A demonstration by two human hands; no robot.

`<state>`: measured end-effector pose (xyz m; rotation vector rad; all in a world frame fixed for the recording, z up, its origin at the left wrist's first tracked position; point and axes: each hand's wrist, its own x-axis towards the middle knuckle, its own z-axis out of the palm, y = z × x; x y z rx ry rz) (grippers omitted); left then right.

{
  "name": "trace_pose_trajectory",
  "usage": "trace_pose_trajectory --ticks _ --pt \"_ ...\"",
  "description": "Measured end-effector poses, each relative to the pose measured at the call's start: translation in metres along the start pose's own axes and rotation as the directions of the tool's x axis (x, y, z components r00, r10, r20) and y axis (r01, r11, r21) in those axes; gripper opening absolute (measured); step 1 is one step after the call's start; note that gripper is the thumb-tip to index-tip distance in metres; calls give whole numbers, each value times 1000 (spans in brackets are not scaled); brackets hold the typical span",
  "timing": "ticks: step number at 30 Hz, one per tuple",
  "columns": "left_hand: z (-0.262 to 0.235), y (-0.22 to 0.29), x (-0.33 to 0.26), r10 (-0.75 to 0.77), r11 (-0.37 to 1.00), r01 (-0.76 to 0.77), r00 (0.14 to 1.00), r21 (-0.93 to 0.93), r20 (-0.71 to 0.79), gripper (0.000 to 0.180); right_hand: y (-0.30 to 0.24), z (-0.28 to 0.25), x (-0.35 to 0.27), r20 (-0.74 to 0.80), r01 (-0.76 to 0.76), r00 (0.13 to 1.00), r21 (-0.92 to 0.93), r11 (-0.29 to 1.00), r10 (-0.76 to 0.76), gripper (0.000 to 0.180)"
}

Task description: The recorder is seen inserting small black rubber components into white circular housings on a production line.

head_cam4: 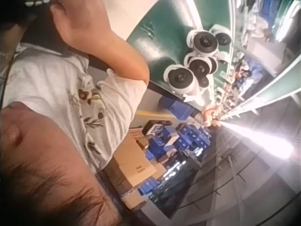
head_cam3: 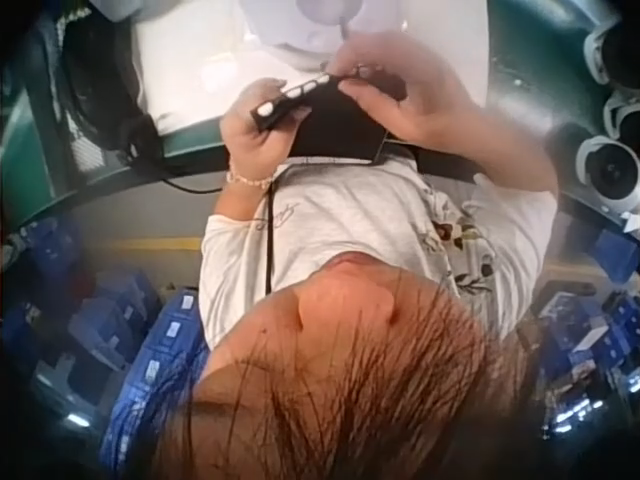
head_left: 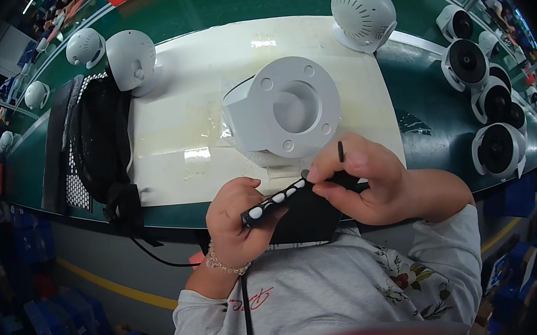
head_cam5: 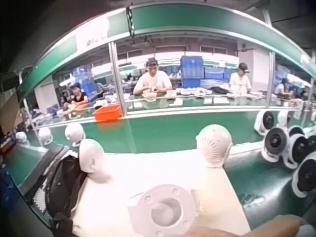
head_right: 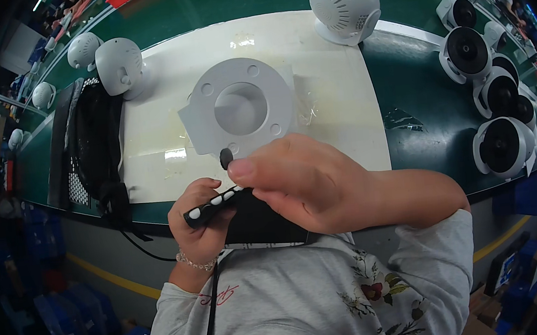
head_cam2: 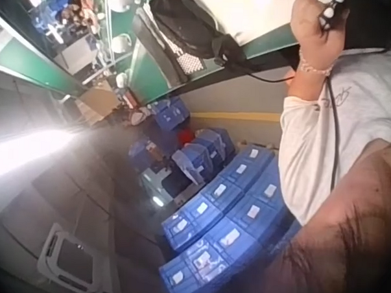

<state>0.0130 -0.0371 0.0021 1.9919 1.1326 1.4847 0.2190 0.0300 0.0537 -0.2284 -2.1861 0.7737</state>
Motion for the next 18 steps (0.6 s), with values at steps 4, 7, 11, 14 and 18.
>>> trace_pose_trajectory --ticks 4,7,11,14,18 --pt "2 2 5 72 997 -72 997 38 17 31 -6 -6 8 36 -61 997 -33 998 63 79" --pt "4 2 7 83 995 -82 996 53 -17 28 -6 -2 7 4 -78 997 -24 997 78 75" --pt "4 2 8 50 998 -50 999 23 -8 26 -1 4 1 -37 18 999 -129 992 -22 70" --pt "4 2 8 16 999 -15 1000 30 -13 25 1 7 1 -48 77 995 -117 990 -83 67" --pt "3 -2 8 36 999 -36 999 31 -18 25 -4 3 7 -30 -65 998 -62 996 63 70"
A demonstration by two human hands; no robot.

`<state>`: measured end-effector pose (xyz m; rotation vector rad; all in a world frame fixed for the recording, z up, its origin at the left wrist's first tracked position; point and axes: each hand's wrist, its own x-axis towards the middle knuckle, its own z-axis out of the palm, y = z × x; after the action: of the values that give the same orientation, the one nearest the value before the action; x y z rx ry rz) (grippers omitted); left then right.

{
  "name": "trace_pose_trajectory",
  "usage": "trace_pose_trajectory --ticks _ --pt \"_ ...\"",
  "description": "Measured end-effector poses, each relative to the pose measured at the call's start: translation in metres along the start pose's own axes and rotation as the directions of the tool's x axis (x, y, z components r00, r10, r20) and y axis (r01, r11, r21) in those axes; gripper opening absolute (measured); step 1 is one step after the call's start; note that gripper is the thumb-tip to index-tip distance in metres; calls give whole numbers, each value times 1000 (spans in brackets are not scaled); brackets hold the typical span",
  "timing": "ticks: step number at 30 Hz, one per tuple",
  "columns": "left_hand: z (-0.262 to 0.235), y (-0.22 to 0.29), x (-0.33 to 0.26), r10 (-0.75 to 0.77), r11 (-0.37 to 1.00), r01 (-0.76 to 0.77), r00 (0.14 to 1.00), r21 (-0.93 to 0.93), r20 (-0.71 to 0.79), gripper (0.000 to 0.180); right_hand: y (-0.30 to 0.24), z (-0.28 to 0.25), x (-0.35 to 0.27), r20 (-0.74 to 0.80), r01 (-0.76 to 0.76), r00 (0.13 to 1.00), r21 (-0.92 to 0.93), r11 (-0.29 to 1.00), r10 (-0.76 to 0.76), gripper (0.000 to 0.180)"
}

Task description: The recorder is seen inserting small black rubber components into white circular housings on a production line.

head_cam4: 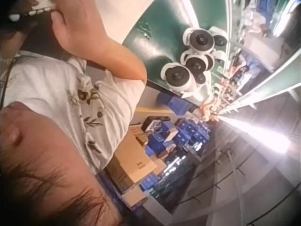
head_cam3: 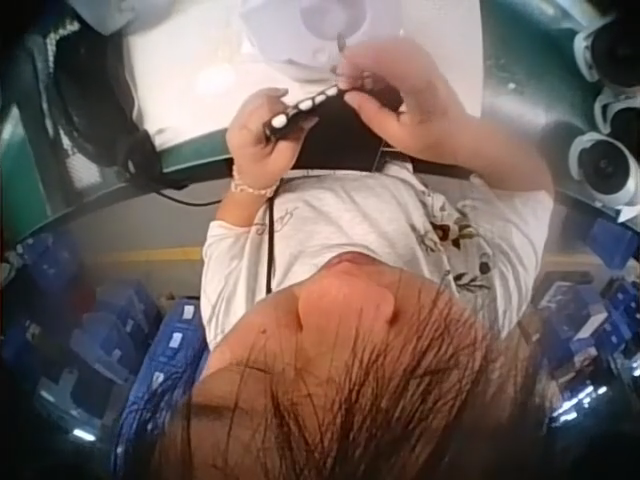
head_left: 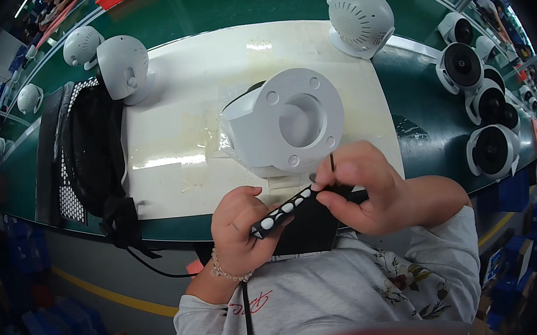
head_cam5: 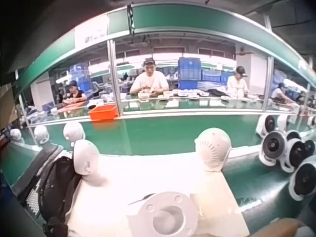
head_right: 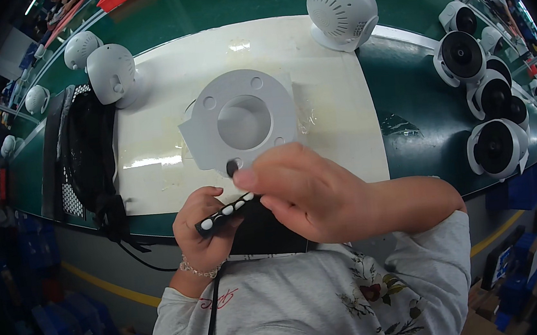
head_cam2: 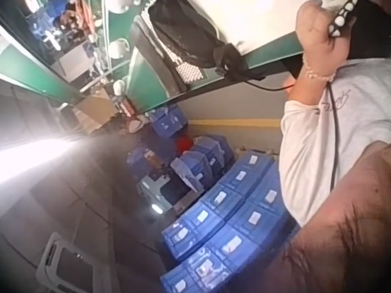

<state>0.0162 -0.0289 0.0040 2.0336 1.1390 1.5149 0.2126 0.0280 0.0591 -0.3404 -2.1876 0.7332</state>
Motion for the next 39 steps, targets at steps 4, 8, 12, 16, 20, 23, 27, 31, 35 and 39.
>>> trace_pose_trajectory --ticks 4,8,12,16,20,23,27,31,35,39 --pt "-2 0 2 28 1000 -28 999 11 29 26 3 2 -1 -13 -23 1000 41 999 24 72" --pt "-1 -3 0 14 1000 -13 999 -24 33 25 7 5 -6 -21 2 1000 73 997 0 72" --pt "-2 -3 -1 -54 998 54 999 -19 -1 21 8 1 -5 -26 66 998 144 987 -63 72" --pt "-7 2 2 -1 1000 3 995 -25 97 21 35 -26 20 -135 99 989 239 966 -68 75" --pt "-3 -1 7 149 985 -151 988 79 27 27 43 -31 40 -297 -114 924 389 914 241 74" --pt "6 -9 7 124 992 -123 991 39 -41 27 44 -32 45 -223 -235 918 359 903 327 73" --pt "11 -23 4 108 994 -107 993 24 -55 28 42 -32 47 -180 -285 918 317 905 352 68" --pt "9 -25 3 115 993 -114 993 8 -38 30 39 -31 42 -195 -284 938 36 958 285 64" --pt "9 -26 3 102 995 -102 994 13 -30 30 41 -32 29 -120 -166 983 -245 955 140 61" --pt "9 -23 1 80 997 -80 996 0 -34 29 51 -26 32 -170 140 958 -425 894 -231 56"
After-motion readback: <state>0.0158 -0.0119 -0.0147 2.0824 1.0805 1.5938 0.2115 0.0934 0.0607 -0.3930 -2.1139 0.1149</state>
